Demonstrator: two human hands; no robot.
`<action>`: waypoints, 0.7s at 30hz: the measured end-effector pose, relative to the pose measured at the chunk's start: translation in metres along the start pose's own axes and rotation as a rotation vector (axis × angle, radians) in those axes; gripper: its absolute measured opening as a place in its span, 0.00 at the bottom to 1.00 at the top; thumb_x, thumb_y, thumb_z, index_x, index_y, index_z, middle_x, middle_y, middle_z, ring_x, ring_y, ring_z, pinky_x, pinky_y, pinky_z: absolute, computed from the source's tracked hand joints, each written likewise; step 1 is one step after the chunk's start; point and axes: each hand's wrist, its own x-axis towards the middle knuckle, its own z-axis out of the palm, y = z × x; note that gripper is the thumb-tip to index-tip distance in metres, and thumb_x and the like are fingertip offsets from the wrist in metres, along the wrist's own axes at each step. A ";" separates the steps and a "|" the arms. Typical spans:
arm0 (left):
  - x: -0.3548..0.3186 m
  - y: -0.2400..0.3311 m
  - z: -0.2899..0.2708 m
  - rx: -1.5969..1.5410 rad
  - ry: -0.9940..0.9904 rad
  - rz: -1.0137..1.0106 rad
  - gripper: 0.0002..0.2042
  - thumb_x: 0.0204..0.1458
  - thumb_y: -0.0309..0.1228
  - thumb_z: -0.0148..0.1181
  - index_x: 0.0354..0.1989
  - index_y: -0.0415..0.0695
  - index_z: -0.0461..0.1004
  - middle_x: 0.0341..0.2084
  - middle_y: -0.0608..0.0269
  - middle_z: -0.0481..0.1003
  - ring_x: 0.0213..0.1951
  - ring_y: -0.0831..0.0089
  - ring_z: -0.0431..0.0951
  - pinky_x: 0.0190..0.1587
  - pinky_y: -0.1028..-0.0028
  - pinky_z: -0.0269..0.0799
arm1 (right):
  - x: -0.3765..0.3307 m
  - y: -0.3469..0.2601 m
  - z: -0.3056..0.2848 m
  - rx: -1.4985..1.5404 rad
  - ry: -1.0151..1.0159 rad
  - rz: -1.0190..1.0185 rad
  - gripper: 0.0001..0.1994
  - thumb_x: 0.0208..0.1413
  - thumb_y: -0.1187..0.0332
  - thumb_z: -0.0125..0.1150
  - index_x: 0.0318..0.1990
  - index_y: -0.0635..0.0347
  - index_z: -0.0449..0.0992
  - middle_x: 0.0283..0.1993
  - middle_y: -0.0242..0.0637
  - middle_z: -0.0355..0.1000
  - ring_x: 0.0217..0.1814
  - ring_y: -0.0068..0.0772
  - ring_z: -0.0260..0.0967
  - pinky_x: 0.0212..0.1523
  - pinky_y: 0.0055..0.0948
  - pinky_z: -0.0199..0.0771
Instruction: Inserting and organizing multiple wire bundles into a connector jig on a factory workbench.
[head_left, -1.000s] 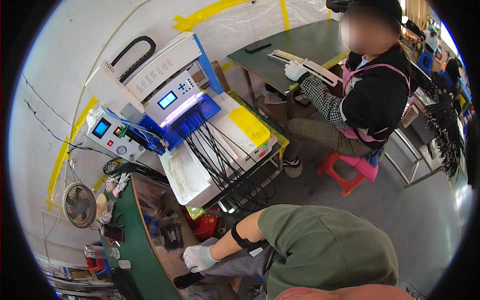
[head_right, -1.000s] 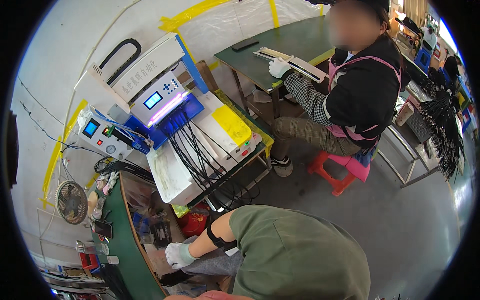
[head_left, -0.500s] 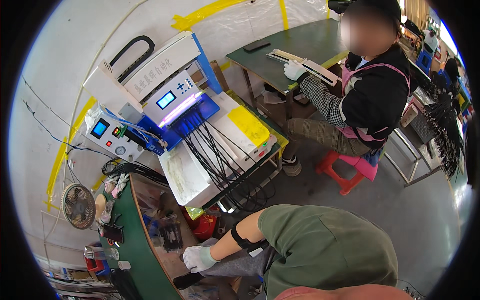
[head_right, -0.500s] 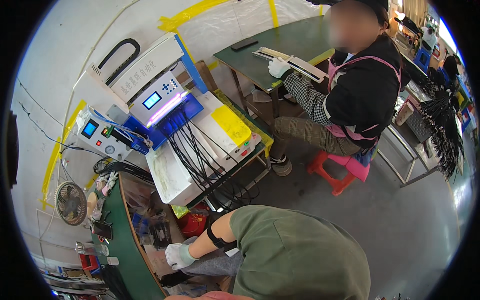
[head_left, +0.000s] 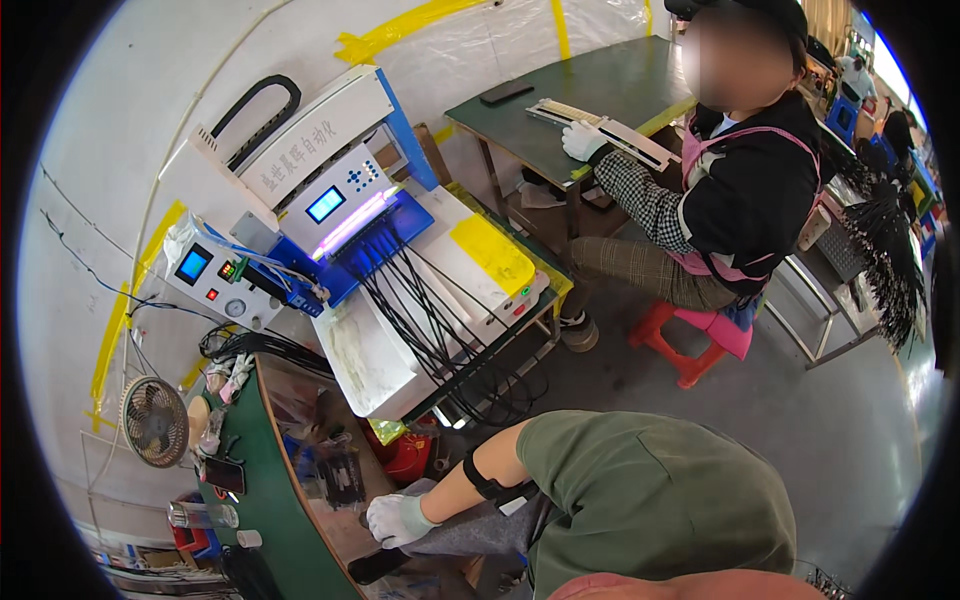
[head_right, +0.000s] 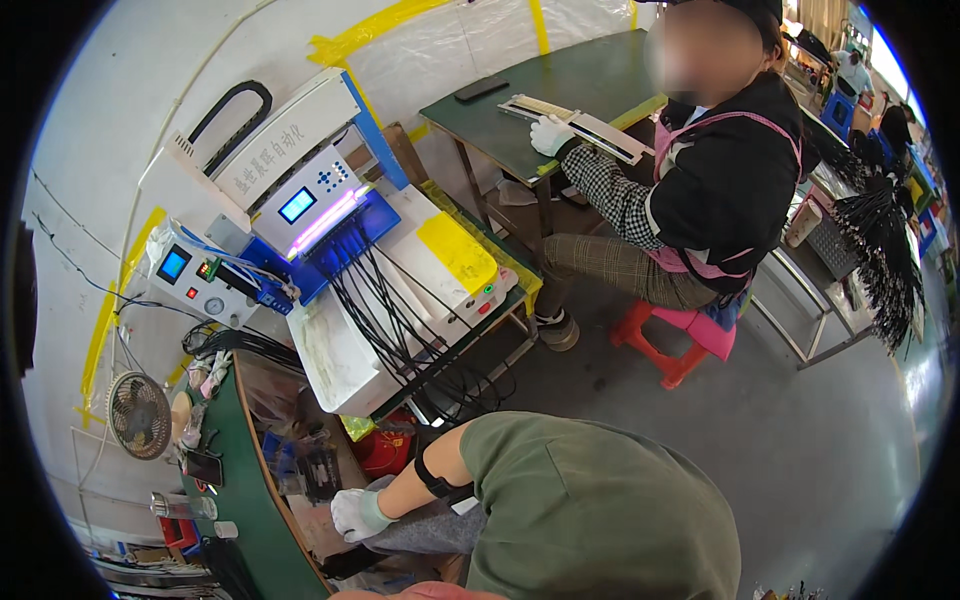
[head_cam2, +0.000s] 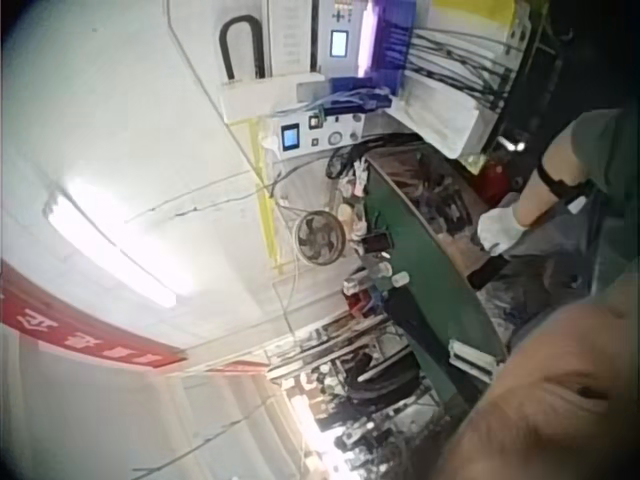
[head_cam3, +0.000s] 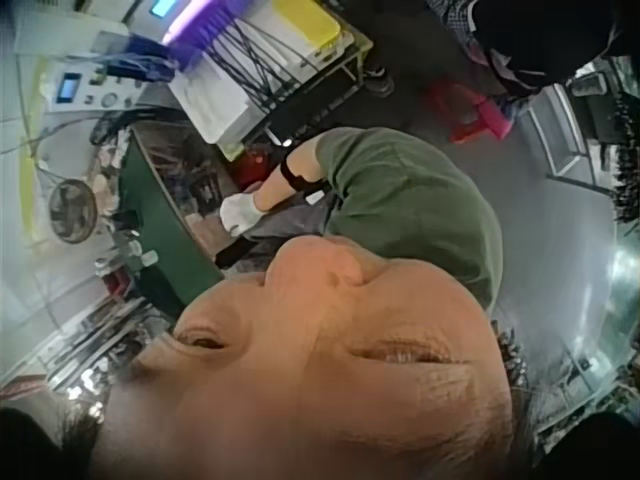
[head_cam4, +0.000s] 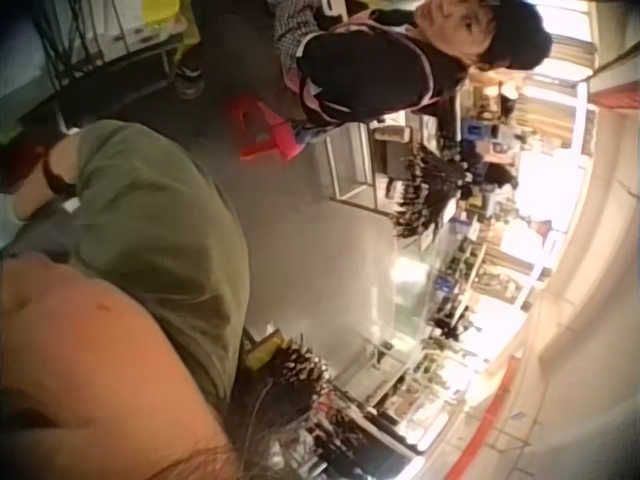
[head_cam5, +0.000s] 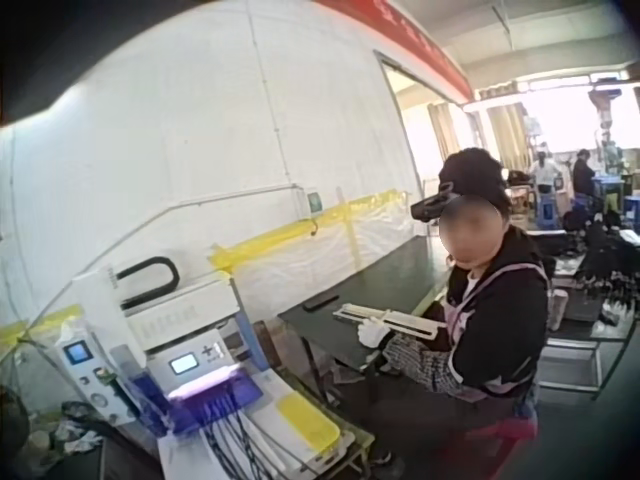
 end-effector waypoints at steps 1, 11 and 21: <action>-0.001 0.001 0.001 -0.005 -0.005 0.003 0.21 0.62 0.47 0.50 0.23 0.45 0.68 0.20 0.56 0.68 0.24 0.55 0.68 0.28 0.55 0.66 | 0.000 0.000 0.000 -0.005 0.000 0.005 0.12 0.46 0.57 0.64 0.25 0.55 0.80 0.32 0.35 0.76 0.46 0.42 0.71 0.50 0.43 0.68; -0.010 0.000 0.010 -0.032 -0.047 0.032 0.21 0.62 0.47 0.50 0.23 0.44 0.69 0.20 0.55 0.68 0.24 0.55 0.69 0.28 0.55 0.66 | 0.002 -0.001 -0.005 0.040 0.079 -0.049 0.11 0.45 0.57 0.64 0.24 0.55 0.79 0.29 0.35 0.75 0.44 0.42 0.72 0.47 0.42 0.68; -0.035 0.136 -0.008 -0.229 -0.124 -0.041 0.21 0.62 0.47 0.50 0.23 0.44 0.69 0.21 0.55 0.69 0.24 0.54 0.70 0.28 0.55 0.66 | -0.014 -0.012 -0.054 0.434 0.183 -0.095 0.08 0.51 0.64 0.67 0.28 0.59 0.81 0.29 0.38 0.77 0.35 0.40 0.74 0.37 0.38 0.73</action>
